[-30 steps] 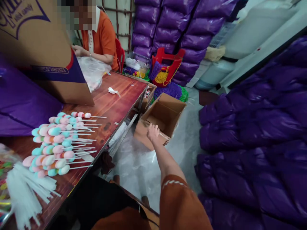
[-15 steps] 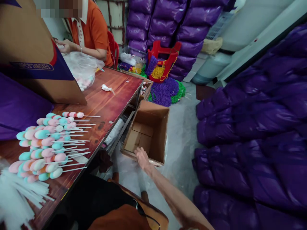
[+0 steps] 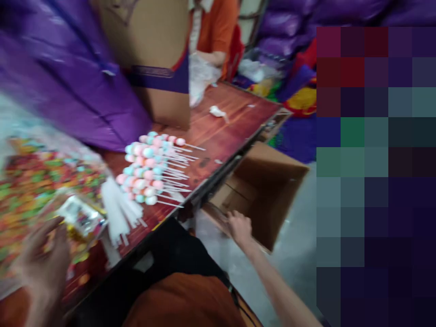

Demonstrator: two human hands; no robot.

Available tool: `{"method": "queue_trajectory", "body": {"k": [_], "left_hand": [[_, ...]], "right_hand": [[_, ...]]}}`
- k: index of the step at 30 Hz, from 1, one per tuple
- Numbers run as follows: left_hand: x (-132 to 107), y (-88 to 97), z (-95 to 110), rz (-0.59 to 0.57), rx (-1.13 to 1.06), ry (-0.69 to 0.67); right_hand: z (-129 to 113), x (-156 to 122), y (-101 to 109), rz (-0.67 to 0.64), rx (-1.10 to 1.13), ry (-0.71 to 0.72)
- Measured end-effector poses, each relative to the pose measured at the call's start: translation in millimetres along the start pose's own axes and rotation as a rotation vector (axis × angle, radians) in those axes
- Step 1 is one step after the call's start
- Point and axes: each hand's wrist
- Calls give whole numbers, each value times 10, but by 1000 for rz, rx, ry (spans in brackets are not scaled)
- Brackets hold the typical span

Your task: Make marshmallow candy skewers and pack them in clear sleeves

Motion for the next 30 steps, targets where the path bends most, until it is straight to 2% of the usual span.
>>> {"method": "queue_trajectory", "body": {"k": [2, 4, 6, 7, 8, 10, 12, 14, 17, 20, 23, 26, 28, 30], "left_hand": [[35, -12, -92, 0, 27, -108], [77, 15, -150, -77, 67, -103], [99, 37, -152, -125, 94, -101], [101, 38, -133, -157, 135, -112], [99, 30, -102, -208, 190, -130], [97, -6, -22, -319, 342, -137], [110, -53, 56, -400, 484, -97], [144, -91, 97, -462, 519, -43], [205, -109, 59, -459, 397, 14], [231, -81, -24, -334, 196, 43], [194, -32, -20, -242, -59, 44], [92, 9, 105, -253, -285, 77], [-8, 30, 213, -263, -355, 93], [-131, 50, 313, -174, -383, 131]], "right_hand": [[0, -66, 108, 59, -7, -28], [-69, -118, 308, 414, 172, -55], [-247, -219, 623, 766, 407, 49], [-380, -298, 811, 885, 491, 101], [-540, -390, 1005, 974, 576, 168], [-915, -580, 1351, 1018, 710, 382], [-1314, -727, 1580, 885, 806, 614], [-1671, -808, 1676, 789, 836, 820], [-2045, -831, 1679, 677, 797, 968], [-2249, -788, 1678, 596, 785, 954], [-2404, -726, 1745, 499, 928, 832], [-2588, -681, 1827, 258, 1157, 684], [-2704, -663, 1845, 69, 1337, 638], [-2775, -653, 1831, -35, 1508, 630]]}}
Point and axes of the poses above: each hand's wrist, its own x-axis towards the middle knuckle, its own y-axis out of the back of the hand, z = x × y, and after that the axes turned 6 degrees about -x, right-handed
